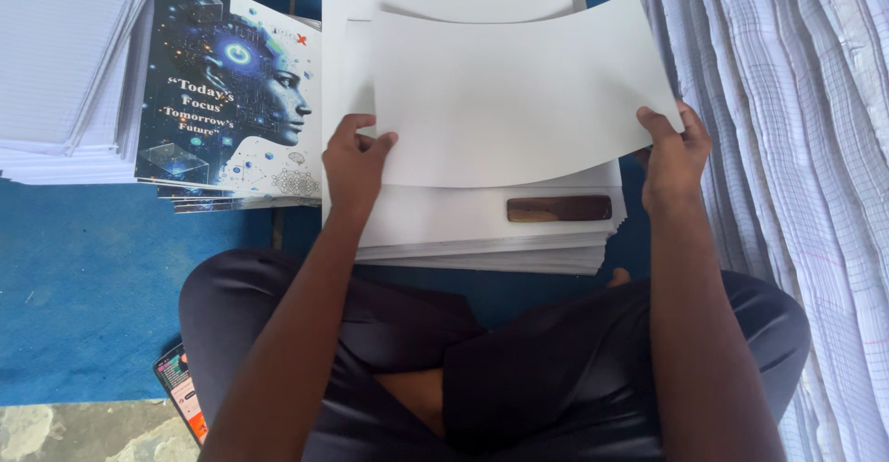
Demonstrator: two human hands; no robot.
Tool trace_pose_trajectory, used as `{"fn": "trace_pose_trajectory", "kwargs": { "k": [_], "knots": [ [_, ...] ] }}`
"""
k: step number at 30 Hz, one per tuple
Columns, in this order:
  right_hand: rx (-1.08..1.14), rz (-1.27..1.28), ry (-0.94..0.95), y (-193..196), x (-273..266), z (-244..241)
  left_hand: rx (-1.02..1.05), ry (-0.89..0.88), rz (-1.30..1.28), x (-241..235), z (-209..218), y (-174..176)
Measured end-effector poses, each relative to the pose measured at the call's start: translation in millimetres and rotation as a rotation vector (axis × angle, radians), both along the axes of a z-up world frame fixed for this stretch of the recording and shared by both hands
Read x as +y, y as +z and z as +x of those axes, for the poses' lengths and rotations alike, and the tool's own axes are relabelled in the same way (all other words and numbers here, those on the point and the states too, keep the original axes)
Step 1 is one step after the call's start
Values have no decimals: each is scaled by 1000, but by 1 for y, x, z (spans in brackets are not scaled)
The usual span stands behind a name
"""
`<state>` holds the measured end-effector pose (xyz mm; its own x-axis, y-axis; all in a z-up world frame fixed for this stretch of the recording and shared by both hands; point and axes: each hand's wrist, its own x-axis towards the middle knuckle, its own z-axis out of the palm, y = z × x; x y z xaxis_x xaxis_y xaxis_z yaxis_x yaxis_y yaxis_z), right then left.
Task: The person sits on the floor and repeatedly wraps a book with a white cover sheet. They place the book on the sheet, fold the sheet over the book, and use a wooden block to press and smooth the fold. The wrapped book is then placed on a stack to the left, and the process is repeated with new sheets and books.
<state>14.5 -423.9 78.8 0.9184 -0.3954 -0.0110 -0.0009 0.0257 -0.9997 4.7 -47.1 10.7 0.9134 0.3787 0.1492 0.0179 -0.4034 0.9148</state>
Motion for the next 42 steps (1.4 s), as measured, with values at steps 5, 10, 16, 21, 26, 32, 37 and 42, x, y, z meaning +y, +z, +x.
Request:
{"fn": "trace_pose_trajectory", "kwargs": {
  "k": [5, 10, 16, 21, 26, 32, 37, 42],
  "knots": [
    [-299, -200, 173, -1, 10, -5, 8, -105, 22, -10, 1, -4],
    [-311, -516, 206, 5, 31, -15, 43, -144, 49, -7, 3, -11],
    [-414, -953, 293, 13, 54, -26, 23, -173, 141, -8, 5, -24],
    [-411, -991, 433, 14, 74, -28, -42, -206, 265, -9, 7, -32],
    [-422, -1117, 538, 10, 97, -27, 1, -190, 338, -14, 11, -29],
    [-351, -1268, 604, 1, 119, -21, 75, -213, 410, -20, 11, -19],
    [-298, -1337, 626, -11, 135, -15, 87, -234, 482, -26, 16, -21],
    [-263, -1389, 661, -23, 150, -14, -14, -304, 378, -22, 32, -35]
  ]
}}
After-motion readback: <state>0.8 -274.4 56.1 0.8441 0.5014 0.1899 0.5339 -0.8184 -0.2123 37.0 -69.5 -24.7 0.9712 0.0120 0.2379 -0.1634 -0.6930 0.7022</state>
